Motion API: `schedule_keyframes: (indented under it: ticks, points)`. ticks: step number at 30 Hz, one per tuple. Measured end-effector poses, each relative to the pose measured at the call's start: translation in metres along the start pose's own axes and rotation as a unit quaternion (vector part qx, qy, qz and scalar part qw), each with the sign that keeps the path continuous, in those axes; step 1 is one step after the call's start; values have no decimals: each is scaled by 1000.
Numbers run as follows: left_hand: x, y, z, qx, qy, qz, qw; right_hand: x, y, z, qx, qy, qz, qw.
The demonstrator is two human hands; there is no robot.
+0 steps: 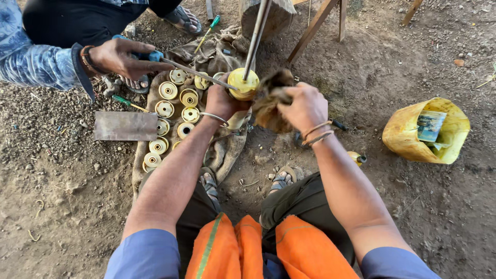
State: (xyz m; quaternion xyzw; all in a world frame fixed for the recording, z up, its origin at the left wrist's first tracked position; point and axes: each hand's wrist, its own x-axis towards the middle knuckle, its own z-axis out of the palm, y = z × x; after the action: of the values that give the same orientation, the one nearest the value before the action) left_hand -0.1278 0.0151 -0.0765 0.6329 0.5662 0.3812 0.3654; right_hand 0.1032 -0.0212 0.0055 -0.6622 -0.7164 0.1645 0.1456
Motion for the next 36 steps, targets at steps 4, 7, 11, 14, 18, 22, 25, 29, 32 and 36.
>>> schedule_keyframes:
  ticks: [4, 7, 11, 14, 18, 22, 25, 29, 32, 36]
  points:
    - [2, 3, -4, -26, -10, -12, 1000, 29, 31, 11, 173, 37, 52, 983]
    - [4, 0, -4, 3, -2, 14, 1000, 42, 27, 29, 297, -2, -45, 954]
    - [6, -14, 1, -107, -46, -27, 993, 48, 2, 44, 280, -91, -210, 932]
    - [8, -25, 6, -106, -41, -36, 993, 43, -14, 42, 195, -24, -285, 938]
    - [13, -33, 10, -192, -34, 14, 981, 21, -26, 34, 73, 8, -238, 968]
    - [15, -31, 10, -217, -68, -29, 973, 2, -22, 25, 7, 36, -239, 970]
    - [16, -28, 7, -153, -65, -74, 983, 3, -6, 12, 138, 18, -177, 974]
    - [20, -28, 6, -123, -74, -78, 986, 14, 24, -3, 157, -15, 58, 986]
    - [24, -32, 8, -133, -87, -104, 982, 17, 41, -4, 139, -39, 141, 979]
    - [26, -37, 11, -147, -84, -72, 983, 11, 54, 8, 183, -4, 124, 975]
